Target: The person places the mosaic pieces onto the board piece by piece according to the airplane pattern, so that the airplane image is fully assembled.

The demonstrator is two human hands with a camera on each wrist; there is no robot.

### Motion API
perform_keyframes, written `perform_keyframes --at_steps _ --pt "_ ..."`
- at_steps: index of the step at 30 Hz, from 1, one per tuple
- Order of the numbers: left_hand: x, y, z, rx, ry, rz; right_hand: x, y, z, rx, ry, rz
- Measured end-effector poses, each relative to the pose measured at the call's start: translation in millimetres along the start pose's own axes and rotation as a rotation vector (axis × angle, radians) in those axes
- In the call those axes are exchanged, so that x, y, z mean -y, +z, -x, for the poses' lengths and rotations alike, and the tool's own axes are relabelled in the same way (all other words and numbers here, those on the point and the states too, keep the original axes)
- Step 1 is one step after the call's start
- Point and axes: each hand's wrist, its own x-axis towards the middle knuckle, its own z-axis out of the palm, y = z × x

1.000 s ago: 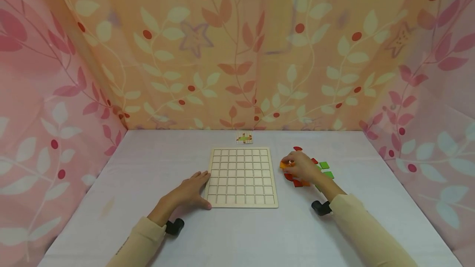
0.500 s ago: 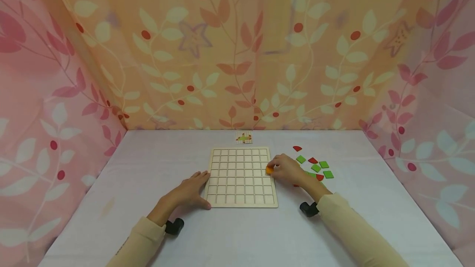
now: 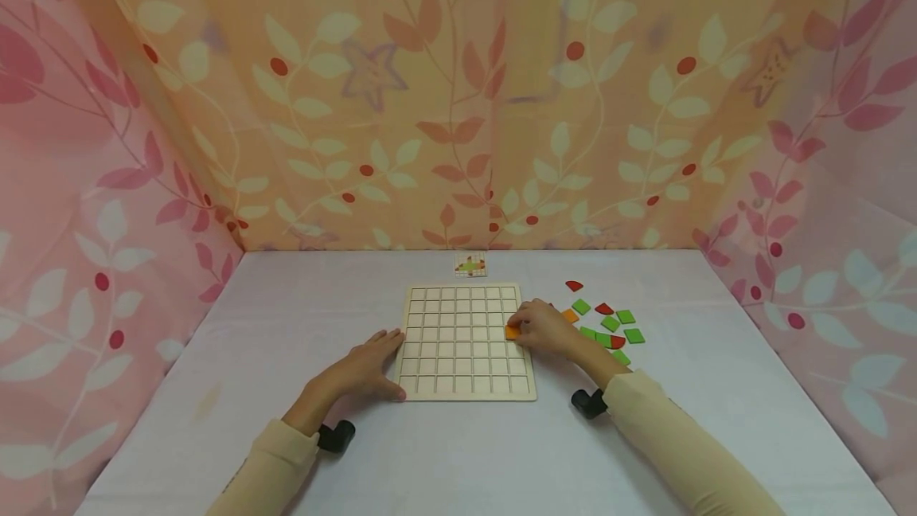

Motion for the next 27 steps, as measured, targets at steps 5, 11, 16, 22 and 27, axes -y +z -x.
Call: perform_keyframes --at_steps 5,11,16,22,27 --pt "-0.8 0.1 0.1 -0.002 -0.001 -0.005 0.7 0.0 -0.7 -0.001 0.011 0.009" --pt "-1.3 0.5 -0.1 0.0 -0.009 0.005 1.4 0.2 -1.3 -0.005 0.023 0.007" --pt "-1.4 -0.2 0.2 0.001 -0.015 -0.004 1.9 0.0 -0.9 0.004 0.03 0.016" --pt "-1.4 -0.3 0.5 -0.006 -0.015 0.009 1.8 -2.1 -1.1 0.003 0.022 -0.005" --pt "-0.1 1.6 -0.5 -0.009 -0.008 0.012 -3.4 -2.9 -2.1 -0.007 0.014 -0.054"
